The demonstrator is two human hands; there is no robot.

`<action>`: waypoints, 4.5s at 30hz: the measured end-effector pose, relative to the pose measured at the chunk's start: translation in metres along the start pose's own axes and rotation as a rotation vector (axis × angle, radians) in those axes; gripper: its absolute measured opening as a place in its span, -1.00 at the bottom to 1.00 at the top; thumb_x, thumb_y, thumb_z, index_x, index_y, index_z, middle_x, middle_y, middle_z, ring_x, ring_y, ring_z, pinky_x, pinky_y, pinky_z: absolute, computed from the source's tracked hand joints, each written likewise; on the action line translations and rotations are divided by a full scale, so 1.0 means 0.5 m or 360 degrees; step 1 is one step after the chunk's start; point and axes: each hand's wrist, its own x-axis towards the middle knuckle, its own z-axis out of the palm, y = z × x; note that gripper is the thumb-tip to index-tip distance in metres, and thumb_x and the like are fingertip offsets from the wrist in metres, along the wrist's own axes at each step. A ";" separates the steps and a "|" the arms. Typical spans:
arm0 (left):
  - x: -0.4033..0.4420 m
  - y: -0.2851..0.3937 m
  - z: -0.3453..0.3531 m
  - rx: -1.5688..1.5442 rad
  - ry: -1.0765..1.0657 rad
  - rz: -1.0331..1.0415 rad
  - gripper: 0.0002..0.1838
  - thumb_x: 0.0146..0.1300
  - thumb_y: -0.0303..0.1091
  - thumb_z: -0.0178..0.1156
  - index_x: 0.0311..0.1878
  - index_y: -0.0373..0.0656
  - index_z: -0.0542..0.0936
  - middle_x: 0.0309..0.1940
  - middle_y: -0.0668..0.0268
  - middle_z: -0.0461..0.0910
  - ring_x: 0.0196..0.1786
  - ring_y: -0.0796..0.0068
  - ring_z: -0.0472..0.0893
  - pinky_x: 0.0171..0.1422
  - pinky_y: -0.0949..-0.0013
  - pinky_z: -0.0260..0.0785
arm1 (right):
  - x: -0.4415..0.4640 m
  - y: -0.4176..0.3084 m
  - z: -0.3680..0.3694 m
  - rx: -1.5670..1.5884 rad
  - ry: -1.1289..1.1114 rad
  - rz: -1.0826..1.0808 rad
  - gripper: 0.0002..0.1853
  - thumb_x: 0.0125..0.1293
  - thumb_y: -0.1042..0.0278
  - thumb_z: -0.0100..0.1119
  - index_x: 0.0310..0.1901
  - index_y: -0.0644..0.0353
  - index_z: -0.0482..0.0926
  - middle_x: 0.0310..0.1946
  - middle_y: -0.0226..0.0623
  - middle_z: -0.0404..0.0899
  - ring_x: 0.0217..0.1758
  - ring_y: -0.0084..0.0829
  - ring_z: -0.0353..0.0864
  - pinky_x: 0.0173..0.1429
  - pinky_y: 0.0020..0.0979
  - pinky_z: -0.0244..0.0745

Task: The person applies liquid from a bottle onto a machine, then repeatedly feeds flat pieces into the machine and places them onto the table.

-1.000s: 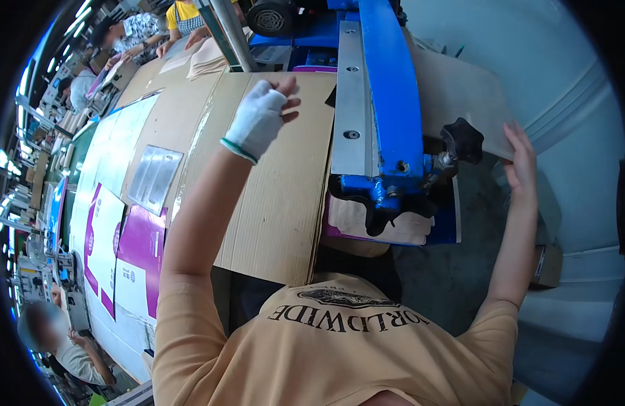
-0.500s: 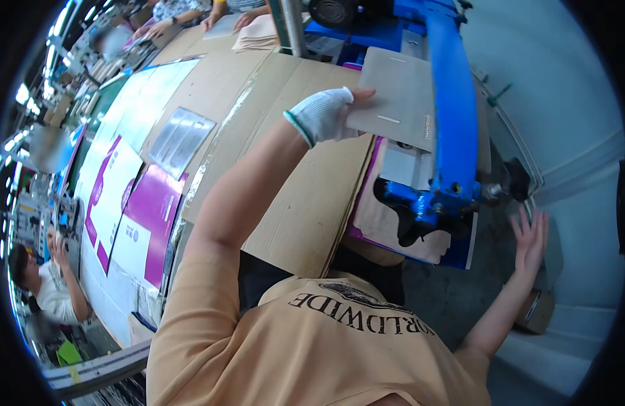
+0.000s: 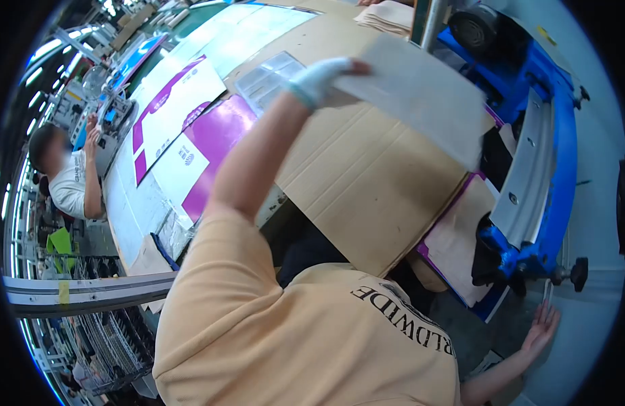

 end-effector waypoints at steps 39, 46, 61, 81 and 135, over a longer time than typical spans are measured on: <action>-0.052 -0.110 -0.405 0.1850 0.2097 0.1064 -0.32 0.08 -0.20 -0.01 0.23 -0.30 0.04 0.25 -0.18 -0.24 0.30 -0.11 -0.20 0.33 0.12 -0.29 | -0.105 0.077 -0.024 -0.0499 0.0467 0.0180 -0.35 0.21 0.22 0.00 0.24 0.21 -0.05 0.19 -0.23 0.12 0.22 -0.23 0.17 0.17 -0.30 0.22; -0.133 -0.063 -0.389 0.3002 0.2130 -0.0005 -0.21 -0.02 -0.29 0.05 0.31 0.02 -0.06 0.29 -0.11 -0.30 0.32 -0.16 -0.38 0.31 -0.08 -0.47 | -0.087 0.095 -0.043 -0.0806 0.0475 0.0146 -0.30 0.16 0.14 0.07 0.24 0.18 -0.04 0.19 -0.23 0.09 0.24 -0.26 0.13 0.18 -0.28 0.18; -0.091 -0.018 -0.466 0.4325 0.1471 0.0393 -0.26 0.06 -0.54 -0.09 0.29 0.32 -0.03 0.35 0.35 -0.25 0.36 0.10 -0.16 0.27 -0.21 -0.38 | -0.088 0.125 -0.059 -0.1047 0.0604 0.0133 -0.29 0.14 0.17 0.12 0.24 0.13 -0.02 0.26 -0.18 -0.04 0.25 -0.30 0.11 0.18 -0.27 0.13; 0.236 0.063 -0.402 0.3996 0.1571 0.0711 -0.09 -0.12 -0.09 0.22 0.29 0.00 -0.03 0.32 0.16 -0.19 0.35 0.02 -0.17 0.27 -0.15 -0.20 | -0.110 0.171 -0.280 -0.1815 0.0689 -0.0325 -0.31 0.15 0.06 0.07 0.18 0.35 0.11 0.15 -0.06 0.16 0.23 -0.32 0.13 0.24 -0.40 0.04; 0.113 -0.196 -0.019 -0.0628 0.0089 0.0321 -0.58 0.15 -0.28 0.02 0.06 -0.23 0.27 0.00 0.22 0.36 0.06 0.26 0.37 0.18 0.21 0.21 | -0.235 0.135 0.037 -0.1205 -0.0316 0.0195 -0.59 0.26 0.34 -0.07 0.12 0.29 0.21 -0.02 -0.16 0.39 -0.01 -0.47 0.41 0.02 -0.51 0.30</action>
